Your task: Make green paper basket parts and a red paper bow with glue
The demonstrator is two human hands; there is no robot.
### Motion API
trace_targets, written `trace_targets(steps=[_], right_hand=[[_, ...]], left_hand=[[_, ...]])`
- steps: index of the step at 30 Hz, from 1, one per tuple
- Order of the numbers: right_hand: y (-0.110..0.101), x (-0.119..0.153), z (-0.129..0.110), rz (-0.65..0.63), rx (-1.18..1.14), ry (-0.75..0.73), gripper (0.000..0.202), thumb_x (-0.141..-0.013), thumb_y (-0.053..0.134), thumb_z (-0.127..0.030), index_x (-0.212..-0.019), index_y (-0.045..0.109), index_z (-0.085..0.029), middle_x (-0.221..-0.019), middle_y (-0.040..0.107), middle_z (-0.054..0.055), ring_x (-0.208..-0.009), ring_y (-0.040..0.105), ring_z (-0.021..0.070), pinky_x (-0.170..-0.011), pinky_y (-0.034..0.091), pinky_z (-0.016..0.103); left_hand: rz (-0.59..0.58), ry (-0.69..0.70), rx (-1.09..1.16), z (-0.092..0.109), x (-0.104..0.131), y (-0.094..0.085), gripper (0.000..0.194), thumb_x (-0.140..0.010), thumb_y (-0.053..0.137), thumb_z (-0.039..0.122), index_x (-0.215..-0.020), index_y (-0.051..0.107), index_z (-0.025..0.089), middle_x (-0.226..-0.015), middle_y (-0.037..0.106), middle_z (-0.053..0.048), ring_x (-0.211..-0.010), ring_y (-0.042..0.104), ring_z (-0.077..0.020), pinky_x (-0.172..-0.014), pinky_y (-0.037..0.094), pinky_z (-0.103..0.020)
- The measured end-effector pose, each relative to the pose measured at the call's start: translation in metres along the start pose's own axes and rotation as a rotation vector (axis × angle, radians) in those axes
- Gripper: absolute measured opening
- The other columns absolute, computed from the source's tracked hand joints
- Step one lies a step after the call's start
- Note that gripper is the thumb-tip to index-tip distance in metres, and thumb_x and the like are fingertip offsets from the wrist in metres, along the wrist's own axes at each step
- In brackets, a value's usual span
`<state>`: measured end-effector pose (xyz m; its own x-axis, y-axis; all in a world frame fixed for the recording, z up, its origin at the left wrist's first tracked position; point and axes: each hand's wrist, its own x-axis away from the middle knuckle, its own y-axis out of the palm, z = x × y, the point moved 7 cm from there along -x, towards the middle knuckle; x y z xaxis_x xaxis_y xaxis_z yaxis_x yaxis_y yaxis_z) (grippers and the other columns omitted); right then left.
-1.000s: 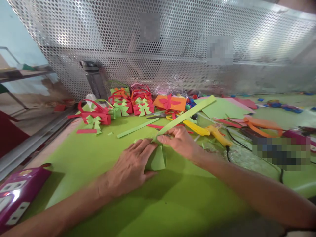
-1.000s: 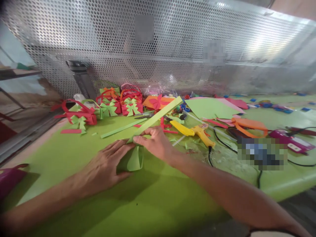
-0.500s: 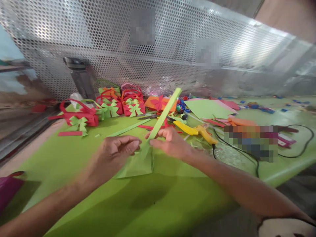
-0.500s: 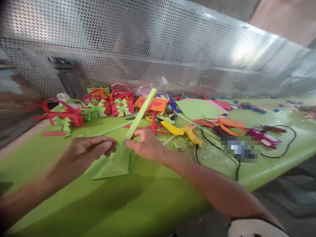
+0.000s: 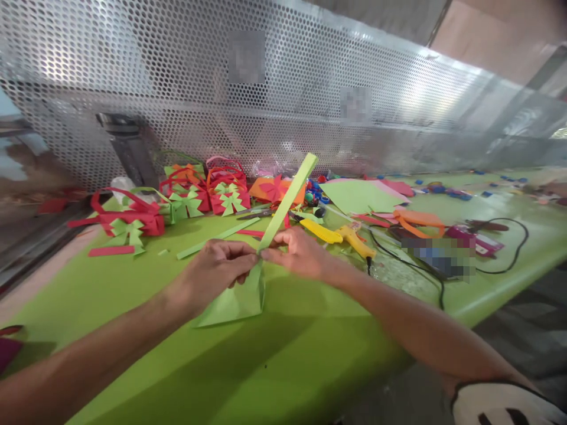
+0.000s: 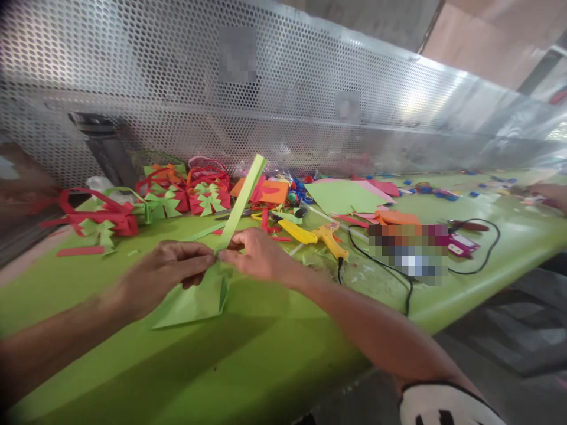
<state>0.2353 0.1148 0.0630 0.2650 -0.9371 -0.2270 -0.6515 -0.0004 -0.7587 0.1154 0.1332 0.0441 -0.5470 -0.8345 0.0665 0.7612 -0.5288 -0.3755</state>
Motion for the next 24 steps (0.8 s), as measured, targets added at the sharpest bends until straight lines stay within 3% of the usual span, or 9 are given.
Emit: trace_targets(steps=[4, 6, 9, 12, 15, 24], right_hand=[[-0.041, 0.0, 0.028, 0.075, 0.334, 0.156, 0.022, -0.083, 0.055, -0.037, -0.088, 0.065, -0.017, -0.079, 0.069, 0.004, -0.072, 0.062, 0.017, -0.065, 0.041, 0.026], [-0.067, 0.01, 0.052, 0.135, 0.516, 0.296, 0.018, -0.079, 0.061, -0.031, -0.088, 0.064, -0.015, -0.088, 0.068, 0.013, -0.085, 0.062, 0.0255, -0.071, 0.041, 0.033], [-0.089, 0.033, 0.092, 0.133, 0.694, 0.486, 0.021, -0.075, 0.065, -0.028, -0.09, 0.064, -0.013, -0.087, 0.068, 0.017, -0.091, 0.062, 0.0299, -0.073, 0.042, 0.036], [-0.092, 0.057, 0.125, 0.087, 0.801, 0.617, 0.028, -0.074, 0.066, -0.031, -0.096, 0.063, -0.013, -0.088, 0.069, 0.017, -0.09, 0.063, 0.0304, -0.072, 0.043, 0.036], [-0.087, 0.071, 0.143, 0.045, 0.858, 0.675, 0.04, -0.074, 0.065, -0.032, -0.11, 0.057, -0.016, -0.094, 0.068, 0.016, -0.092, 0.063, 0.0294, -0.072, 0.044, 0.036], [-0.092, 0.079, 0.157, 0.13, 0.872, 0.744, 0.049, -0.077, 0.051, -0.014, -0.125, 0.042, -0.011, -0.102, 0.065, 0.017, -0.093, 0.063, 0.0306, -0.071, 0.044, 0.036]], left_hand=[[0.053, -0.033, 0.255, 0.004, -0.016, 0.006, 0.015, -0.065, 0.066, 0.03, -0.062, 0.062, 0.015, -0.045, 0.051, 0.005, -0.042, 0.04, -0.0066, -0.043, 0.03, -0.019], [0.058, -0.064, 0.379, 0.003, -0.024, 0.012, 0.015, -0.061, 0.07, 0.027, -0.064, 0.063, 0.015, -0.045, 0.053, 0.004, -0.041, 0.043, -0.0066, -0.043, 0.032, -0.019], [0.06, -0.083, 0.485, 0.002, -0.033, 0.021, 0.016, -0.059, 0.073, 0.025, -0.062, 0.061, 0.014, -0.047, 0.055, 0.003, -0.043, 0.048, -0.0073, -0.042, 0.033, -0.018], [0.079, -0.095, 0.521, 0.0, -0.039, 0.025, 0.016, -0.062, 0.071, 0.026, -0.065, 0.06, 0.015, -0.048, 0.055, 0.004, -0.043, 0.049, -0.0071, -0.04, 0.033, -0.018], [0.094, -0.111, 0.54, -0.004, -0.043, 0.026, 0.014, -0.064, 0.071, 0.024, -0.066, 0.06, 0.014, -0.049, 0.055, 0.003, -0.042, 0.049, -0.0071, -0.039, 0.034, -0.018], [0.159, -0.096, 0.574, -0.02, -0.047, 0.007, 0.013, -0.065, 0.07, 0.022, -0.067, 0.06, 0.015, -0.048, 0.057, 0.003, -0.043, 0.052, -0.0075, -0.04, 0.041, -0.017]])
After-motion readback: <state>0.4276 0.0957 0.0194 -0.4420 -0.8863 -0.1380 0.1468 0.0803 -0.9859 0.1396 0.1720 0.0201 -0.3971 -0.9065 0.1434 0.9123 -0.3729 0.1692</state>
